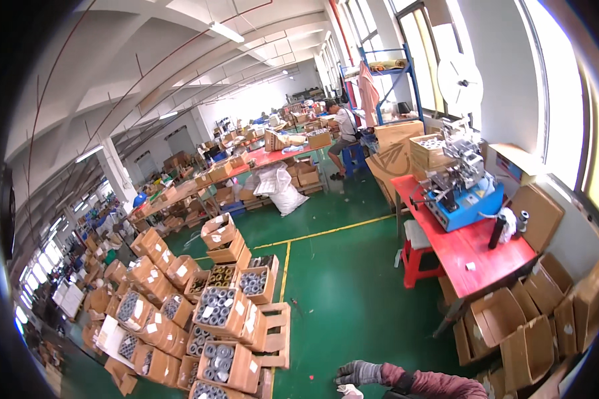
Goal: Operating a machine to assemble or press metal rings and components.
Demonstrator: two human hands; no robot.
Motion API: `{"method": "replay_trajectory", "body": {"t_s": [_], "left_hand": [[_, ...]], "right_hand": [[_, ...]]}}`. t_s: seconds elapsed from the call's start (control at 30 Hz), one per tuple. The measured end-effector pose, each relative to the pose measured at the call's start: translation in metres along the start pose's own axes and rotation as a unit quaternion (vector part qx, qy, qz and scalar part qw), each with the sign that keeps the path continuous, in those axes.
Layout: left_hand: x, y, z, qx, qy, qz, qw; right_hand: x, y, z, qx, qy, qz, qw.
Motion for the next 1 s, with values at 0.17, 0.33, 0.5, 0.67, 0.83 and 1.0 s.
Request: {"method": "replay_trajectory", "body": {"t_s": [0.17, 0.33, 0.5, 0.67, 0.83, 1.0], "left_hand": [[-0.063, 0.178, -0.063, -0.036, 0.025, 0.014, 0.999], [-0.162, 0.358, -0.135, -0.058, 0.060, 0.120, 0.989], [-0.258, 0.537, -0.128, -0.025, 0.048, 0.161, 0.985], [-0.341, 0.685, -0.135, 0.000, -0.014, 0.151, 0.988], [-0.391, 0.805, -0.208, -0.136, 0.213, 0.189, 0.949], [-0.379, 0.918, -0.218, -0.041, 0.046, 0.049, 0.997]], "right_hand": [[0.145, 0.064, 0.026, 0.267, -0.193, -0.138, 0.934], [0.288, 0.047, 0.015, -0.144, 0.134, -0.188, 0.962], [0.389, 0.078, -0.018, -0.259, 0.227, -0.275, 0.898], [0.543, 0.148, -0.034, -0.218, 0.270, -0.284, 0.894], [0.745, 0.250, -0.005, -0.183, 0.179, -0.258, 0.932], [0.898, 0.390, 0.063, 0.301, -0.397, -0.197, 0.844]]}}
Point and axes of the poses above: each hand's wrist, its own y-axis towards the middle knuckle, its own x-axis out of the back of the hand, z = x × y, the point moved 2 cm from there along y, towards the middle knuckle, and after that the axes turned 15 degrees about -x, right-handed, at the moved point
